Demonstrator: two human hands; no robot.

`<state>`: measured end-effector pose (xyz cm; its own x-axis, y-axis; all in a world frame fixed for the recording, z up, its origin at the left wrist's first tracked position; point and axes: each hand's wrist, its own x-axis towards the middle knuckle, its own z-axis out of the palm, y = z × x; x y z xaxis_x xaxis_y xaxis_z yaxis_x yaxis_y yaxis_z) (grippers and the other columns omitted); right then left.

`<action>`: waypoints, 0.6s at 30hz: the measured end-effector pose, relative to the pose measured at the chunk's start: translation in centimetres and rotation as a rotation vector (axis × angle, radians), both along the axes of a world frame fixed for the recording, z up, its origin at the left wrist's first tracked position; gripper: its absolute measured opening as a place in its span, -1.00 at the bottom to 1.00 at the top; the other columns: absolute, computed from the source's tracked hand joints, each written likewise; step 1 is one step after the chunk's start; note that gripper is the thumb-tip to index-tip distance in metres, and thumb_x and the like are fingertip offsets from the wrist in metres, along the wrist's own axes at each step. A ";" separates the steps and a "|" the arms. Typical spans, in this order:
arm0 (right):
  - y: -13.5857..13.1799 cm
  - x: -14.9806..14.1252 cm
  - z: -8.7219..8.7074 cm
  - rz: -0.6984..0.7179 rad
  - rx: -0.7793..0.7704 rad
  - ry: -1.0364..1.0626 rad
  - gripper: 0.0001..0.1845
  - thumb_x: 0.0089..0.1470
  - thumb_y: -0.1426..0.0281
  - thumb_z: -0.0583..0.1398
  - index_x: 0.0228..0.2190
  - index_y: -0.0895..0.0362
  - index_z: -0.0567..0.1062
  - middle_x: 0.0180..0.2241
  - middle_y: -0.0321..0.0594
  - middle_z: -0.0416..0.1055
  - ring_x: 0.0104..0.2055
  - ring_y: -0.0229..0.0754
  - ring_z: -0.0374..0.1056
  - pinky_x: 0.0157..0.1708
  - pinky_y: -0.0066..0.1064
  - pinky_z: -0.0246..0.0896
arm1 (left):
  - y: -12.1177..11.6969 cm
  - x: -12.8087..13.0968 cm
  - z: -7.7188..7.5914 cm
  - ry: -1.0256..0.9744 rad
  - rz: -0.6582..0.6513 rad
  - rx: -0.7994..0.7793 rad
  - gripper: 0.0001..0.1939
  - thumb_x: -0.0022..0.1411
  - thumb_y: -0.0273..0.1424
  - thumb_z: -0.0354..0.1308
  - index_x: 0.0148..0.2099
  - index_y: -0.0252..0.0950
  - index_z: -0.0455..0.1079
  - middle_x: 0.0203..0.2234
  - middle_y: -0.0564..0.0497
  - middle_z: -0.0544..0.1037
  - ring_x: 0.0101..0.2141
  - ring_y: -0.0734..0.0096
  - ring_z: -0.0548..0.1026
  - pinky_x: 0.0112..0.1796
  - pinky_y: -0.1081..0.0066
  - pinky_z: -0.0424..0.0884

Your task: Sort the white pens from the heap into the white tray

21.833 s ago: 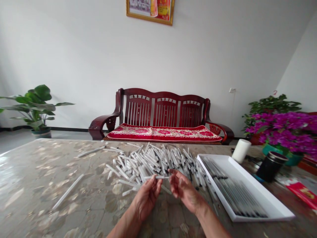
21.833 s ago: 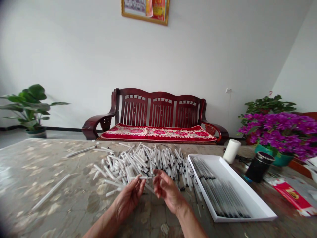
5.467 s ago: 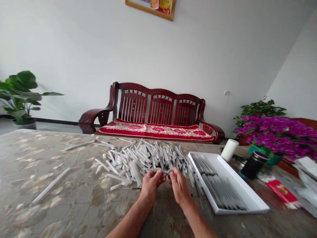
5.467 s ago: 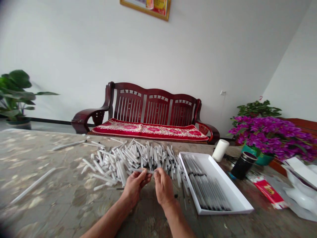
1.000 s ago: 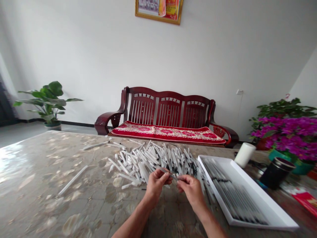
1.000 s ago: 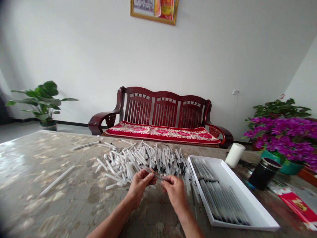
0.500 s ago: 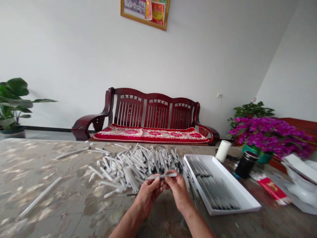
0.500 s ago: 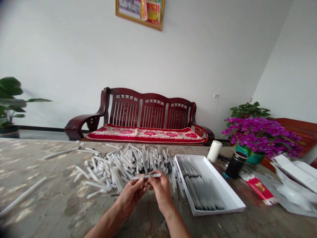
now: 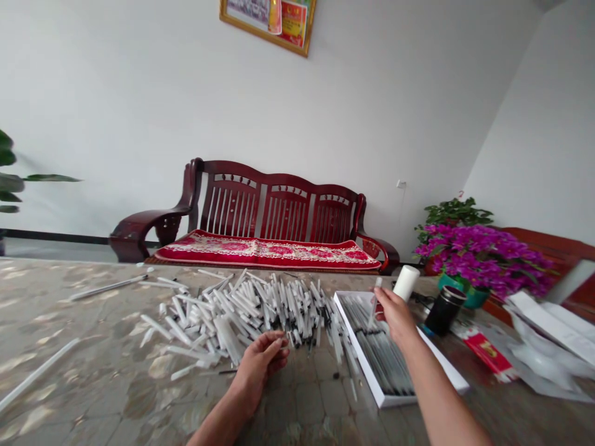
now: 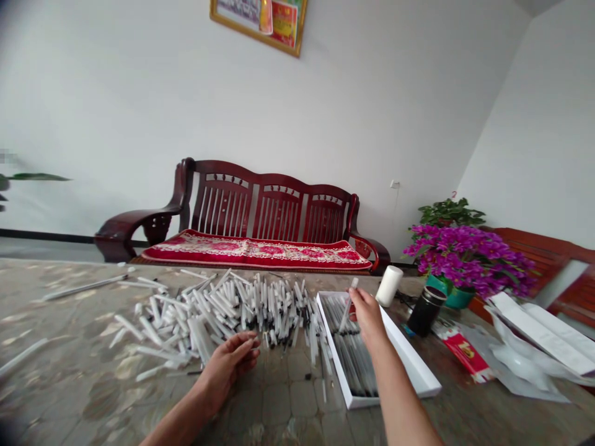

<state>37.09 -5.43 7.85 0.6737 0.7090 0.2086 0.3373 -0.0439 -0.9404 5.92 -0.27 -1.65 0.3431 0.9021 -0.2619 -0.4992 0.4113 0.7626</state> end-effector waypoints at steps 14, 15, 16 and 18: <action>6.6 11.2 -4.8 -0.017 -0.649 -0.566 -0.73 0.04 0.25 0.26 -0.58 0.14 0.54 -0.57 -0.18 0.49 -0.43 -0.15 0.40 -0.42 -0.42 0.08 | 0.2 -0.3 0.0 -0.041 0.012 -0.003 -0.62 -0.24 -0.29 0.54 -0.36 -0.31 0.53 -0.49 0.02 0.60 -0.52 0.48 0.53 -0.48 0.51 0.46; 6.7 11.4 -5.1 -0.017 -0.672 -0.591 -0.73 0.05 0.28 0.25 -0.59 0.14 0.54 -0.55 -0.16 0.50 -0.42 -0.14 0.41 -0.42 -0.42 0.08 | 0.3 -0.3 0.1 -0.043 0.027 0.010 -0.59 -0.26 -0.26 0.55 -0.36 -0.31 0.53 -0.49 0.03 0.60 -0.52 0.48 0.52 -0.49 0.52 0.45; 6.8 11.5 -5.4 -0.017 -0.692 -0.613 -0.72 0.06 0.30 0.24 -0.61 0.14 0.53 -0.54 -0.15 0.51 -0.41 -0.13 0.41 -0.42 -0.42 0.07 | 0.3 -0.4 0.2 -0.042 0.050 0.019 -0.57 -0.29 -0.23 0.55 -0.35 -0.31 0.53 -0.49 0.03 0.59 -0.53 0.49 0.52 -0.51 0.53 0.43; 6.7 11.3 -5.9 -0.012 -0.721 -0.652 -0.71 0.07 0.33 0.23 -0.64 0.15 0.52 -0.54 -0.14 0.52 -0.41 -0.13 0.42 -0.42 -0.42 0.07 | 0.4 -0.6 0.6 -0.028 0.118 0.032 -0.53 -0.30 -0.20 0.55 -0.33 -0.31 0.53 -0.48 0.04 0.59 -0.53 0.49 0.51 -0.53 0.54 0.40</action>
<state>48.42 1.32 1.96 0.5878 0.8067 0.0612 0.7782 -0.5432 -0.3151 5.33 0.17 -1.10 0.2403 0.9443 -0.2247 -0.5640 0.3242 0.7594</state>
